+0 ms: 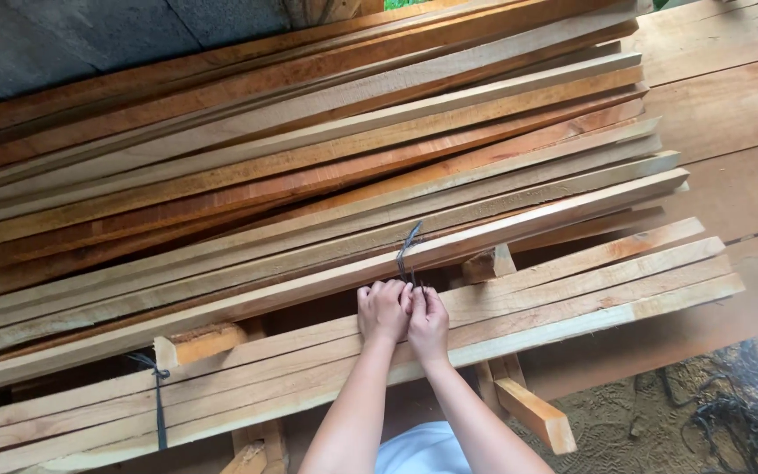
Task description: Bundling multiple thin wooden slats together using black plastic ties.
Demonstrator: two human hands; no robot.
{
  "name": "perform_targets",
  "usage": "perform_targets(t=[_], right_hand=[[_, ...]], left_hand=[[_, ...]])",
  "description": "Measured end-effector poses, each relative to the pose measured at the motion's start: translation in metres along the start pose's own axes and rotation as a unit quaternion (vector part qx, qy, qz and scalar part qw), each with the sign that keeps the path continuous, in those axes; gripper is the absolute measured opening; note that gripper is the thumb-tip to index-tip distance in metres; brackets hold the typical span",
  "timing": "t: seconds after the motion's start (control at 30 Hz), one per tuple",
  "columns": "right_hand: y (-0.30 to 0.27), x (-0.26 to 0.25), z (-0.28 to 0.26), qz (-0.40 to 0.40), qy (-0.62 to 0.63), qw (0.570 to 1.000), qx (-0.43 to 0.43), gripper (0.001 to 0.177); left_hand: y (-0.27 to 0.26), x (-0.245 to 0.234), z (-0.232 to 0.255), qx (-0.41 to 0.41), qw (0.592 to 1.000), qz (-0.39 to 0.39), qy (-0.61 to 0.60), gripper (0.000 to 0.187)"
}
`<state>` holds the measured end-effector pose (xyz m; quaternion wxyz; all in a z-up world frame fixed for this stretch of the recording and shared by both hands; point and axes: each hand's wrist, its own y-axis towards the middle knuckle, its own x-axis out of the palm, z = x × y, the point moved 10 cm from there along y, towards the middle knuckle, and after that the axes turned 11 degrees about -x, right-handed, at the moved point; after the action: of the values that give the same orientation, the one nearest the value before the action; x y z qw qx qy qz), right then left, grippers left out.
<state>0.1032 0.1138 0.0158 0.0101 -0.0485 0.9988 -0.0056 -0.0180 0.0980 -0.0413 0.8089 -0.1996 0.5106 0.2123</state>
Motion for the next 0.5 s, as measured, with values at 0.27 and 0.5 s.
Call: perform_targets(t=[0.27, 0.5], right_hand=[[-0.013, -0.022, 0.024, -0.033, -0.020, 0.999, 0.031, 0.029], [0.041, -0.018, 0.038, -0.027, -0.070, 0.996, 0.057, 0.025]], left_hand=[[0.000, 0.001, -0.003, -0.009, 0.999, -0.029, -0.025, 0.034], [0.000, -0.017, -0.008, -0.069, 0.988, -0.107, -0.084, 0.033]])
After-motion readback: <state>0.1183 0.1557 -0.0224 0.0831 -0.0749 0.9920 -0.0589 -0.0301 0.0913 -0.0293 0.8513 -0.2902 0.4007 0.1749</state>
